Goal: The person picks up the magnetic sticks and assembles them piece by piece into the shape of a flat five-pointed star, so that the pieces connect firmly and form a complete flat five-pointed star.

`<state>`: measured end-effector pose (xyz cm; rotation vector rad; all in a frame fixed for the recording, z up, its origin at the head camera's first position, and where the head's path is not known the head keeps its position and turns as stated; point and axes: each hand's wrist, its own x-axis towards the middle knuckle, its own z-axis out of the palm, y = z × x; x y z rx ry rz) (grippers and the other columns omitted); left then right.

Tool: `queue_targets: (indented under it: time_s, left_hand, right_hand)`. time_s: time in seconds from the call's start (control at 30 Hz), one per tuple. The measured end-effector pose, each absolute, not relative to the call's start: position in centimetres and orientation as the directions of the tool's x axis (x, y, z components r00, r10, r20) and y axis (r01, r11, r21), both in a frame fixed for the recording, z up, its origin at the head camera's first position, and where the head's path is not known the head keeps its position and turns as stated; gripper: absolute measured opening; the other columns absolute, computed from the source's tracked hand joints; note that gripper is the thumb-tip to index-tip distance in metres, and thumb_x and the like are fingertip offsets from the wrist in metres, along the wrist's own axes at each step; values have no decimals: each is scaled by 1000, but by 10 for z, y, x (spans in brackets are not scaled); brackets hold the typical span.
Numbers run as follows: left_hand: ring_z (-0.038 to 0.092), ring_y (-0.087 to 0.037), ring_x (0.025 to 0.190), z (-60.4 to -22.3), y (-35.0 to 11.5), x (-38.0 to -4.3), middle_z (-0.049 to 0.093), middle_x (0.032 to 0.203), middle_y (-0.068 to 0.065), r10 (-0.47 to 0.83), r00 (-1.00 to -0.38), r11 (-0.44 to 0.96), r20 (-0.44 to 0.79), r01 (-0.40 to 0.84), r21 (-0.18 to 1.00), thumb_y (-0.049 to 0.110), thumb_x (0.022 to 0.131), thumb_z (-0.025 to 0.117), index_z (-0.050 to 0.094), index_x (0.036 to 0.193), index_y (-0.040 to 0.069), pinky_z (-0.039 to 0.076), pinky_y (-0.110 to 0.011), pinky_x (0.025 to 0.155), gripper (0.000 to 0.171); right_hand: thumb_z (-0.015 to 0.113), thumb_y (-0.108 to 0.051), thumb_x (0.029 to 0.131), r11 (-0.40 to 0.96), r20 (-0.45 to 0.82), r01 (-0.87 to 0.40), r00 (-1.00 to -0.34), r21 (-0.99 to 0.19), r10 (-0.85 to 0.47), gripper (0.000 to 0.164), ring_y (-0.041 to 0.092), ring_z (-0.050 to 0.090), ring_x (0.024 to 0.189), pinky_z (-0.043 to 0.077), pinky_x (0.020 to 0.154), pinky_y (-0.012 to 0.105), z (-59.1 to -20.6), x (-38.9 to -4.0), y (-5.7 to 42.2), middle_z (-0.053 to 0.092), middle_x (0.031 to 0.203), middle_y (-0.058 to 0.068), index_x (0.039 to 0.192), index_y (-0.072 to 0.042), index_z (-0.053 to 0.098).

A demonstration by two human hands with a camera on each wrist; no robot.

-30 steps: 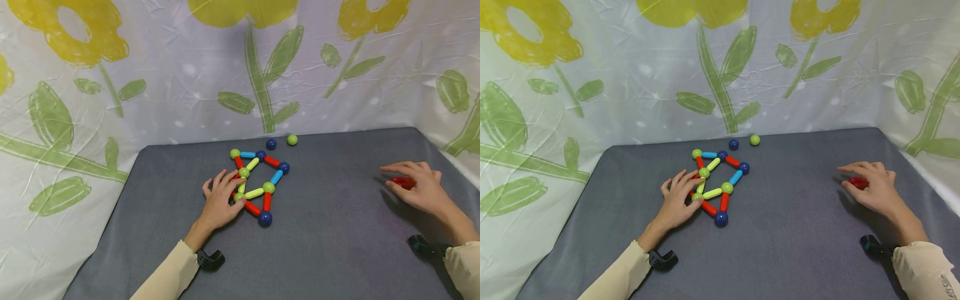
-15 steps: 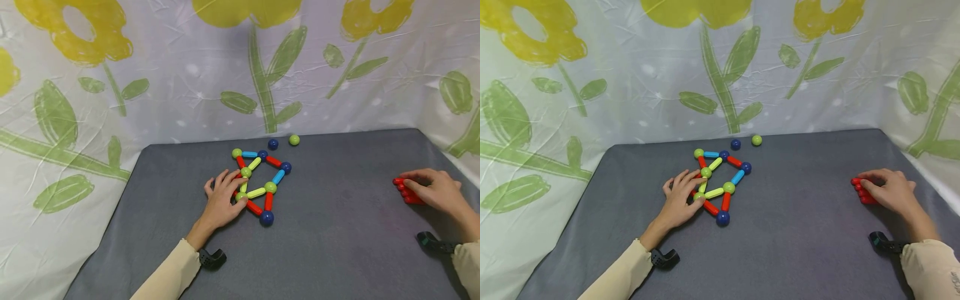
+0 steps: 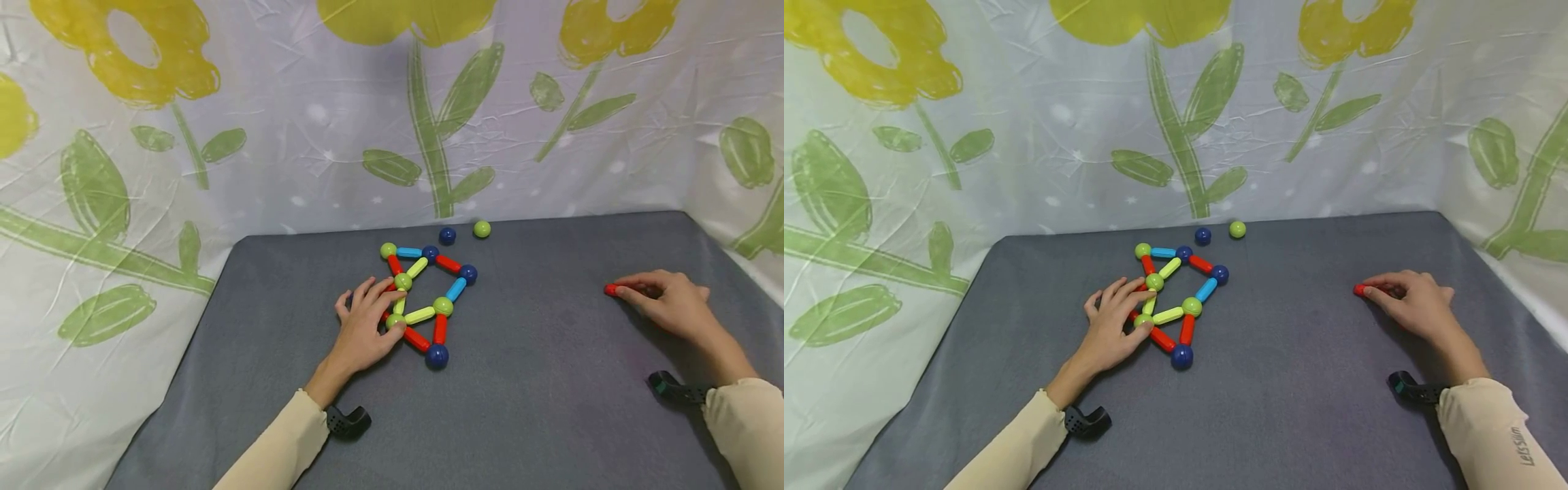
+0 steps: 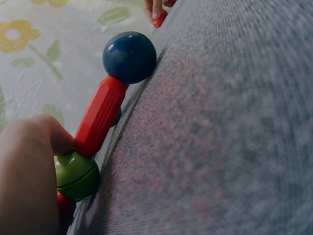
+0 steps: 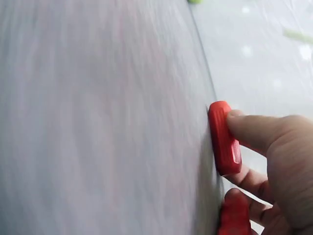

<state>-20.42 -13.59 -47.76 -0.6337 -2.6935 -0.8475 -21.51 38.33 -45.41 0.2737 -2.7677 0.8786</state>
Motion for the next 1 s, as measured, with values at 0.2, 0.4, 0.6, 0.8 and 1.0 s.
queue_targets:
  time_s: [0.2,0.4,0.6,0.8,1.0]
  left_hand:
    - [28,-36,150,-477,-135,-204,47,157,-5,327,-876,734,355,472,488,35,91,58,64,136,22,5,-71,110,47]
    - [28,-35,151,-476,-135,-203,47,157,-5,325,-878,742,350,467,481,36,91,58,64,136,22,5,-71,110,47]
    - [27,-34,151,-476,-135,-203,46,157,-5,322,-882,741,344,461,488,35,91,58,64,136,22,5,-70,110,48]
    - [28,-36,151,-477,-135,-203,46,157,-5,324,-879,736,349,466,492,35,90,59,64,135,22,5,-70,110,47]
    - [29,-38,150,-477,-135,-204,47,157,-6,326,-874,734,362,475,486,34,90,60,65,134,22,5,-71,110,46]
  right_hand:
    - [80,-21,88,782,337,-346,-923,-519,-185,16,-5,46,79,16,72,48,-458,-223,345,73,91,10,103,-16,82]
    - [80,-19,88,721,348,-409,-905,-560,-243,15,4,46,77,20,76,39,-460,-231,307,70,85,0,102,-18,82]
    - [80,-18,89,671,345,-441,-895,-596,-283,14,4,44,72,35,64,24,-464,-239,275,67,84,-2,102,-18,82]
    - [81,-17,87,603,351,-459,-888,-652,-297,16,6,45,66,38,57,24,-471,-242,251,66,82,-1,103,-16,82]
    - [83,-15,85,579,387,-498,-867,-645,-314,18,7,45,63,35,60,24,-475,-243,237,64,80,-3,103,-16,82]
